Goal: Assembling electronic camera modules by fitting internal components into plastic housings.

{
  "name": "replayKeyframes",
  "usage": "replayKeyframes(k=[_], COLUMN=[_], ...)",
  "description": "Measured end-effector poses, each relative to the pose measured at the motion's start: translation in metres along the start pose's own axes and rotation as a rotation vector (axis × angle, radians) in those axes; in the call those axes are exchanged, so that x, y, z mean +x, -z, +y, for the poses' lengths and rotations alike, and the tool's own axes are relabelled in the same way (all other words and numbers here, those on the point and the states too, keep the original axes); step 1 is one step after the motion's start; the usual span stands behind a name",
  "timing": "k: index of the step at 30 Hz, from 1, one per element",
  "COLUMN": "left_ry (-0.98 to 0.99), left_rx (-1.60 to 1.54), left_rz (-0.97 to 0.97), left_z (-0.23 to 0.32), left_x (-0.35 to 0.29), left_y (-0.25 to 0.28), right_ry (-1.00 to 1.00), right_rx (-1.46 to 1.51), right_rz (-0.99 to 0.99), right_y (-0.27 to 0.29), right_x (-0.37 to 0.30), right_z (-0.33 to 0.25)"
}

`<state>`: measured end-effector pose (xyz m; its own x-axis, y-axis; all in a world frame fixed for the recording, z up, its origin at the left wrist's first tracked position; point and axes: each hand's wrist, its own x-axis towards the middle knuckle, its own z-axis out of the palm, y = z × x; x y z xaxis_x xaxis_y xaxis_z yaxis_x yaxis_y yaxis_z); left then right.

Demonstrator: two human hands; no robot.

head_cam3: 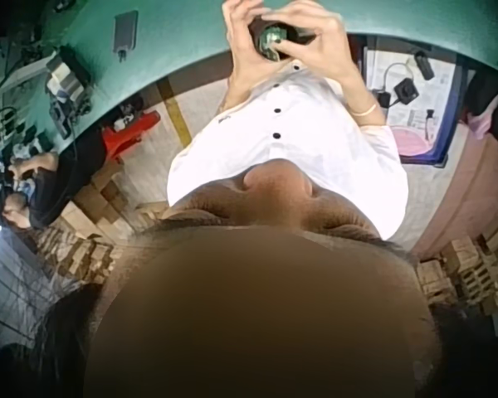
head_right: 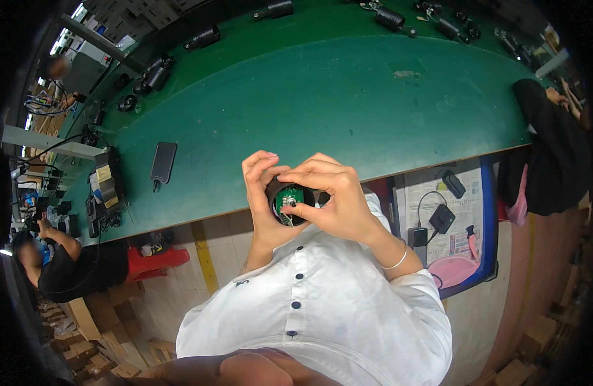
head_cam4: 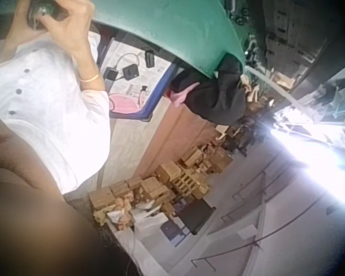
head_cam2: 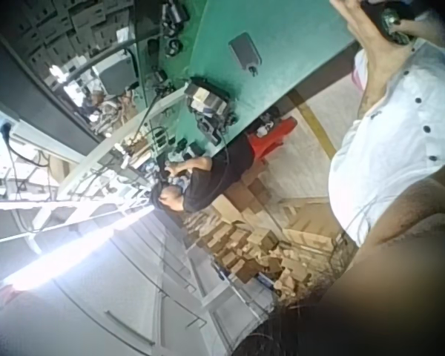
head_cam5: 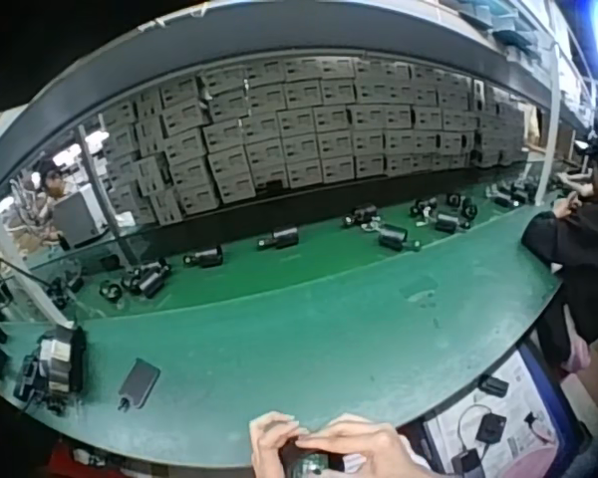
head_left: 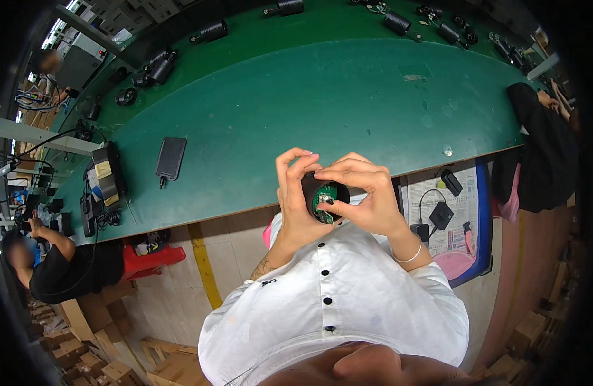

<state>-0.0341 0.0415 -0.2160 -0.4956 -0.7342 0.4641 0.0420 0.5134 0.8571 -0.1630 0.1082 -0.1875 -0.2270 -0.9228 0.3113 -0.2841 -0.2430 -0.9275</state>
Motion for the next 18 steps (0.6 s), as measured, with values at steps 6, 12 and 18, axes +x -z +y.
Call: replayKeyframes(k=[6,12,18], left_ry=[-0.041,0.044,0.147], left_rx=[0.079,0.115,0.109], left_rz=[-0.015,-0.013,0.001], left_z=[0.002,0.003,0.009], left_x=[0.005,0.002,-0.002], left_y=[0.000,-0.001,-0.003], right_ry=[0.047,-0.043,-0.209], right_rx=[-0.006,0.058,0.240], right_rz=[0.030,-0.013,-0.055], right_y=[-0.001,0.002,0.004], right_x=[0.003,0.004,0.002], right_z=[0.001,0.010,0.013])
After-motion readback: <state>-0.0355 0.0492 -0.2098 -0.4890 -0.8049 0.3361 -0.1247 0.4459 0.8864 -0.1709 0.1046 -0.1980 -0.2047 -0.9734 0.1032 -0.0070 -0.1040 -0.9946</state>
